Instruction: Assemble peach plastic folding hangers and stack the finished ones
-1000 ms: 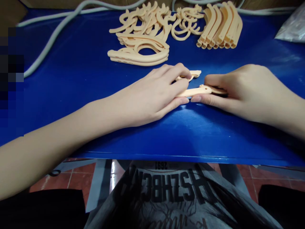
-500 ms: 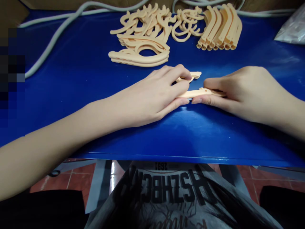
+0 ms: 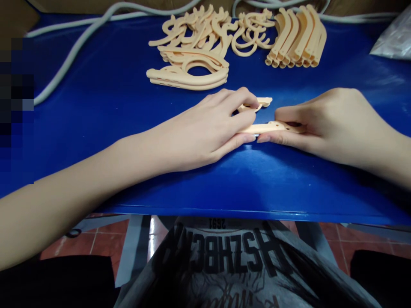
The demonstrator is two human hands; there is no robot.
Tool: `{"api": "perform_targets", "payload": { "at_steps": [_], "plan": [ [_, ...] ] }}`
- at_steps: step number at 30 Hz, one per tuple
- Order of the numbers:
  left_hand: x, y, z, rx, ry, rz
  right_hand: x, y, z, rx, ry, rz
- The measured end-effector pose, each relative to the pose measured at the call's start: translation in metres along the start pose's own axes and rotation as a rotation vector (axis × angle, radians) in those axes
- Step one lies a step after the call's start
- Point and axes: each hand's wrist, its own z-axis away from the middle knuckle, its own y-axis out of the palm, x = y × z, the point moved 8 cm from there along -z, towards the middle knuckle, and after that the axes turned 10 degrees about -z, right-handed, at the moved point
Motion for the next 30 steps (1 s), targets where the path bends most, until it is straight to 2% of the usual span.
{"api": "perform_targets", "payload": {
  "at_steps": [14, 26, 30],
  "plan": [
    [-0.0019, 0.0007, 0.0004, -0.010, 0.022, -0.048, -0.0025, 0.0005, -0.0014, 0.027, 0.020, 0.043],
    [-0.0030, 0.0010, 0.0002, 0.010, 0.009, -0.064, -0.0069, 0.0068, 0.0038, 0.127, 0.092, 0.151],
    [-0.0022, 0.0007, 0.0004, 0.017, 0.008, -0.043, -0.0037, 0.0047, 0.0037, 0.085, 0.072, 0.110]
  ]
}}
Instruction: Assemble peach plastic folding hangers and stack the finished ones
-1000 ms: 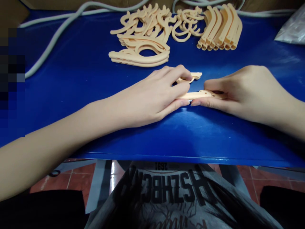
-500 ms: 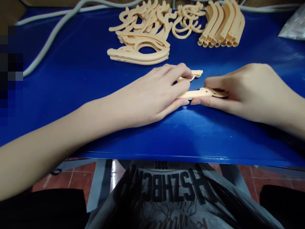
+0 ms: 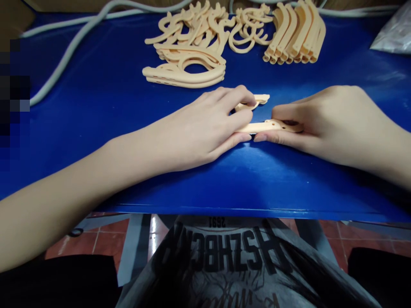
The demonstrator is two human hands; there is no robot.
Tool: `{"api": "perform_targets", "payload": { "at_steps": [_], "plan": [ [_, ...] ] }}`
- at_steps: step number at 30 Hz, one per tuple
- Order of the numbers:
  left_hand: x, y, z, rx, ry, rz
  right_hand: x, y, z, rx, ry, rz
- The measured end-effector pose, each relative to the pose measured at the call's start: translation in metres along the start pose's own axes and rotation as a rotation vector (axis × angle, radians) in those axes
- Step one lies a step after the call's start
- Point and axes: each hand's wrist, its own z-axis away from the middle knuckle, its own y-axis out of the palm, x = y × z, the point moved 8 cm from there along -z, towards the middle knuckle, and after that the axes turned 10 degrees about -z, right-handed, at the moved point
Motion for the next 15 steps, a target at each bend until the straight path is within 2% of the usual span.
{"api": "perform_targets", "payload": {
  "at_steps": [15],
  "plan": [
    [0.0006, -0.0006, -0.0013, -0.005, 0.004, 0.028, 0.0012, -0.0046, -0.0024, -0.054, -0.015, -0.101]
  ]
}}
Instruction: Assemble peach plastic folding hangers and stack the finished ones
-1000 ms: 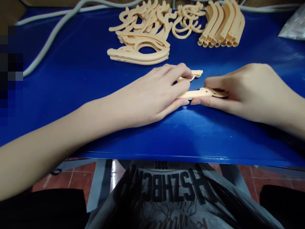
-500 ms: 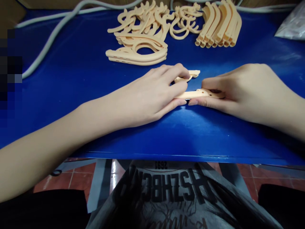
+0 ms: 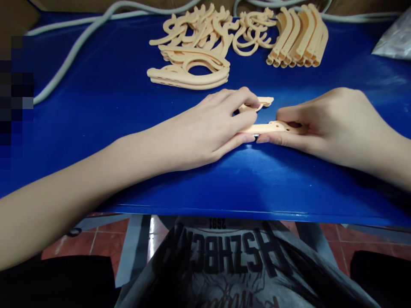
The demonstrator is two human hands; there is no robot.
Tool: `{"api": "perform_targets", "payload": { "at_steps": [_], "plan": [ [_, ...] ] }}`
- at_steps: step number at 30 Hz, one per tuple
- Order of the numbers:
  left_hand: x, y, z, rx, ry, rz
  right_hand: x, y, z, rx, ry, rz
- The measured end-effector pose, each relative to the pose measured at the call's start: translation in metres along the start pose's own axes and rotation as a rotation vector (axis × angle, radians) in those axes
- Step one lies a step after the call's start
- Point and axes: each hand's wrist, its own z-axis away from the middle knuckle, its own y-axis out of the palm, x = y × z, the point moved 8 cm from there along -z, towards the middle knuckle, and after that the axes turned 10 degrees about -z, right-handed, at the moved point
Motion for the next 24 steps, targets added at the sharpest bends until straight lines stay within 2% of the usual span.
{"api": "perform_targets", "payload": {
  "at_steps": [6, 11, 24],
  "plan": [
    [0.0010, -0.0006, 0.0003, -0.010, -0.011, 0.014, 0.0023, -0.0041, 0.0000, -0.052, -0.019, -0.052],
    [0.0010, -0.0004, -0.0002, -0.009, -0.010, 0.009, 0.0027, -0.0032, -0.0003, -0.036, 0.022, -0.032],
    [0.0013, 0.0010, 0.0006, -0.005, -0.006, -0.015, -0.0008, 0.0009, -0.0009, 0.001, -0.004, -0.009]
  ]
}}
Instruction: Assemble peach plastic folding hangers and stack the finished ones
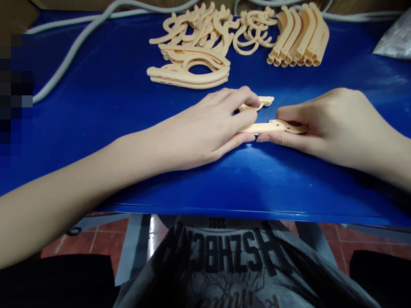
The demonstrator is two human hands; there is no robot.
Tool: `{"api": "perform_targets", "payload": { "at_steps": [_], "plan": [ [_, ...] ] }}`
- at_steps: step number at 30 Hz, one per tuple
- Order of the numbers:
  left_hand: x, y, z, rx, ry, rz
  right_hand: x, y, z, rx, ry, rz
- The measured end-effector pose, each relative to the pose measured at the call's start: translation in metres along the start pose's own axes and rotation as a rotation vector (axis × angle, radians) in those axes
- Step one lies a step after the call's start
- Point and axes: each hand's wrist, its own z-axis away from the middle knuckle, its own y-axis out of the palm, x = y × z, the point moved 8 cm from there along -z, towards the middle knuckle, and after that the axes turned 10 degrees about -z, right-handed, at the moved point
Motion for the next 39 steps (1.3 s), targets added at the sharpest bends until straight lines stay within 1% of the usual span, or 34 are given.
{"api": "perform_targets", "payload": {
  "at_steps": [4, 14, 20, 30, 36, 39],
  "plan": [
    [0.0008, -0.0001, 0.0000, -0.004, -0.008, 0.030, 0.0005, -0.0009, 0.0016, -0.002, -0.010, 0.018],
    [-0.0007, 0.0000, -0.0003, 0.006, 0.002, 0.001, -0.0011, 0.0027, 0.0002, 0.064, 0.032, 0.036],
    [-0.0014, -0.0014, -0.0001, -0.005, 0.004, 0.009, -0.0002, 0.0007, 0.0003, 0.040, -0.022, 0.023],
    [-0.0013, -0.0003, 0.0001, 0.008, 0.003, 0.007, 0.0022, -0.0005, 0.0011, 0.037, -0.037, 0.013],
    [-0.0024, -0.0017, 0.0003, -0.001, 0.008, -0.007, -0.0024, 0.0031, 0.0013, 0.095, 0.014, 0.056],
    [-0.0019, -0.0009, 0.0007, -0.001, 0.016, -0.030, -0.0039, 0.0035, 0.0023, 0.094, 0.021, 0.068]
  ]
}}
